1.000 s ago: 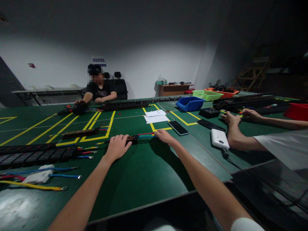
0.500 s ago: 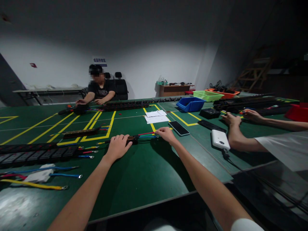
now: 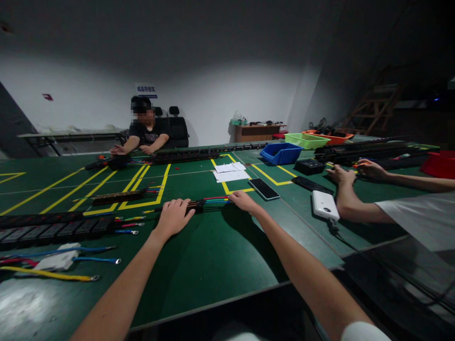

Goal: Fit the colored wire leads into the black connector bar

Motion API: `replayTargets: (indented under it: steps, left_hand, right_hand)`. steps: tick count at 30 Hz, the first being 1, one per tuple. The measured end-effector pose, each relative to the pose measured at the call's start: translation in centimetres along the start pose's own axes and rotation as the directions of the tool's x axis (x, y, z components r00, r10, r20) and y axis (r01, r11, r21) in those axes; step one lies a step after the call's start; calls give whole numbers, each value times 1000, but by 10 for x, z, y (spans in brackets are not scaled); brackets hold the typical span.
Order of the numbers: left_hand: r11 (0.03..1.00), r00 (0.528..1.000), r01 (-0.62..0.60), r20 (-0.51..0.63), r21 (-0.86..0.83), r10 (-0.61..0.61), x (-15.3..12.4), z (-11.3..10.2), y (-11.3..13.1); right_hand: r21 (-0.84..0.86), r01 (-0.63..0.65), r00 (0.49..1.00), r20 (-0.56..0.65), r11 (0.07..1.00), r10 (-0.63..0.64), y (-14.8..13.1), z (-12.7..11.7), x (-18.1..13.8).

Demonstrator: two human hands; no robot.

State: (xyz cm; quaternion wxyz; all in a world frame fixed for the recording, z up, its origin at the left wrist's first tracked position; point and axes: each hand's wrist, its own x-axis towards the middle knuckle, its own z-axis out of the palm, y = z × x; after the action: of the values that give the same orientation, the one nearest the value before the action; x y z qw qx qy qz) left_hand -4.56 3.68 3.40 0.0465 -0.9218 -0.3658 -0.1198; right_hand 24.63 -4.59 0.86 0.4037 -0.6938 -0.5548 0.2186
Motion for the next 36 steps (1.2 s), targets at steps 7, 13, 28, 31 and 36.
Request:
replayTargets:
  steps: [7, 13, 28, 31, 36]
  left_hand:
    - [1000, 1000, -1, -6, -11, 1, 1, 3, -2]
    - [1000, 1000, -5, -3, -7, 5, 0, -1, 0]
    - [999, 1000, -9, -7, 38, 9, 0, 1, 0]
    - [999, 1000, -7, -12, 38, 7, 0, 1, 0]
    - [999, 1000, -4, 2, 36, 4, 0, 0, 1]
  right_hand:
    - [17, -6, 996, -91, 1000, 8, 4, 2, 2]
    - [59, 50, 979, -200, 997, -38, 2, -4, -1]
    - [-42, -68, 997, -23, 997, 67, 7, -3, 3]
    - [11, -36, 999, -27, 999, 36, 8, -1, 4]
    - [28, -20, 999, -35, 999, 21, 9, 0, 4]
